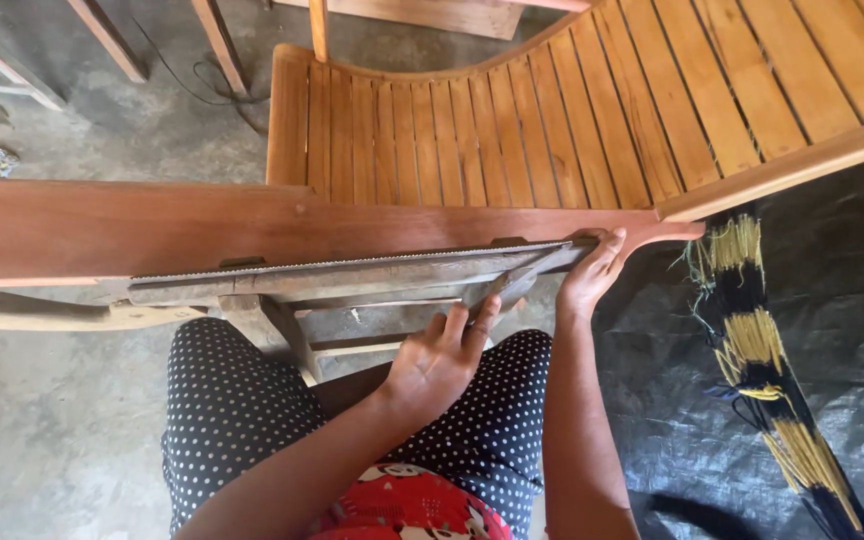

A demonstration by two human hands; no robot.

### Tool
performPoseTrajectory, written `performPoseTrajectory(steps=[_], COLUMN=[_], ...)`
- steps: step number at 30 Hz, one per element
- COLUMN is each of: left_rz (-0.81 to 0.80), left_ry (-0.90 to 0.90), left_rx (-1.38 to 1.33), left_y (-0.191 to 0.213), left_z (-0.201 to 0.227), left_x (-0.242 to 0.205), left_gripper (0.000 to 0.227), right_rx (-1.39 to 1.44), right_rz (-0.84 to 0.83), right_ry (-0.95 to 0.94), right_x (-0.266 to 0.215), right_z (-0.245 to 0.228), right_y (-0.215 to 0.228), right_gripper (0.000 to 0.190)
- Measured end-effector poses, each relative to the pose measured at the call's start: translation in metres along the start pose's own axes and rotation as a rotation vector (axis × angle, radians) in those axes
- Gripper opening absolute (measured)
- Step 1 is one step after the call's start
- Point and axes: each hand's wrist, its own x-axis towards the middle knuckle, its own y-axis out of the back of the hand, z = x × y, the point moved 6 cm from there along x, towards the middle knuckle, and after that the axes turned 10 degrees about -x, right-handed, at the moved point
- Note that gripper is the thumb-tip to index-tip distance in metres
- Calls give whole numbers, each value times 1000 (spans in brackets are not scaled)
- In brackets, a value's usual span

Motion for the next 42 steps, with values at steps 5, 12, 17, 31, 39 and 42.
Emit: performPoseTrajectory(steps=[5, 12, 17, 31, 39, 42], left_rz=[-3, 44, -98, -37, -43, -98], left_ry=[14, 14, 46, 113, 49, 87], left_rx=[54, -27, -26, -81, 94, 94], left_y=[-32, 1, -11, -3, -5, -7], left_z=[-3, 7, 1, -10, -23, -15], left_x=[36, 38, 19, 33, -22, 26], left_gripper=[71, 82, 81, 79, 82, 79], right_rx=[66, 83, 26, 34, 1, -31], right_rz=[-16, 10, 13, -17, -16, -29], right_ry=[-43, -35, -64, -56, -44, -16], right_x=[-2, 8, 1, 8, 0, 0], right_z=[-9, 14, 11, 5, -14, -15], right_y=[-1, -2, 0, -3, 1, 3], right_gripper=[63, 59, 61, 68, 70, 70])
